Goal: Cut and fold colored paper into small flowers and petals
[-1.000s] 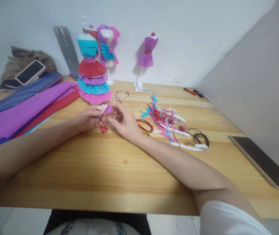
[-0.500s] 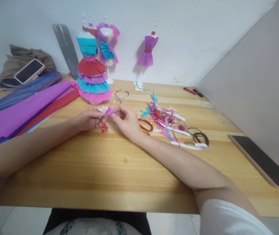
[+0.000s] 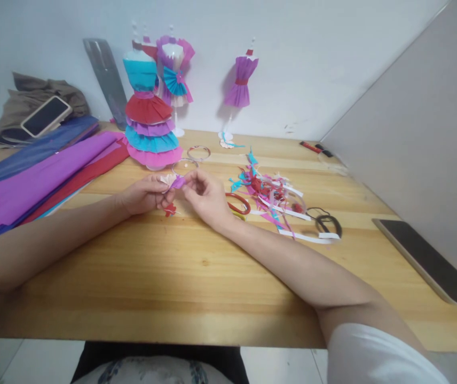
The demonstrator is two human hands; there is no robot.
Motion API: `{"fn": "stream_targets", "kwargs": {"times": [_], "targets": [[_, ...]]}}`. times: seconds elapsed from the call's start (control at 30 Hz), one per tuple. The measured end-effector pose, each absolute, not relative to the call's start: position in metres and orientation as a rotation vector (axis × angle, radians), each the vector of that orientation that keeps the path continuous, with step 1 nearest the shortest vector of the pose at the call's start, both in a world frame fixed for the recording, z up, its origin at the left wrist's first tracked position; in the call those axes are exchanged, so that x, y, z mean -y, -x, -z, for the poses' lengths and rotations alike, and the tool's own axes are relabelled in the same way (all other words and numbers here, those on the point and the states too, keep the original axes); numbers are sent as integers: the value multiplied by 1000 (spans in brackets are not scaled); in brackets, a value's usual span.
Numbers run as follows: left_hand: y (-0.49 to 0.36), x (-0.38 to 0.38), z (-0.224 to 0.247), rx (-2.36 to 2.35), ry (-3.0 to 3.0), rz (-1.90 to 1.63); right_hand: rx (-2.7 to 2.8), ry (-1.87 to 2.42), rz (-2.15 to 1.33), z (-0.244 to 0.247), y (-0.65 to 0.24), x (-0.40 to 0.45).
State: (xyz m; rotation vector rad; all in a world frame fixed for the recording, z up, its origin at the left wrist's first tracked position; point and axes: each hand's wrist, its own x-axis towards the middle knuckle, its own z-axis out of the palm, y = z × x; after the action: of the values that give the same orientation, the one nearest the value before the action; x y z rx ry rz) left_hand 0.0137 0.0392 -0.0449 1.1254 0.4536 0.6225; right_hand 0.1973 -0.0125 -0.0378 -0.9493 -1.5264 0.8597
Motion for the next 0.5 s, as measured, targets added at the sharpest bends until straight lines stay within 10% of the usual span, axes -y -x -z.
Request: {"fn": "stream_targets", "kwargs": {"times": [0.5], "targets": [[-15, -40, 47, -428, -1111, -700, 1299, 926, -1098, 39, -193, 13]]}}
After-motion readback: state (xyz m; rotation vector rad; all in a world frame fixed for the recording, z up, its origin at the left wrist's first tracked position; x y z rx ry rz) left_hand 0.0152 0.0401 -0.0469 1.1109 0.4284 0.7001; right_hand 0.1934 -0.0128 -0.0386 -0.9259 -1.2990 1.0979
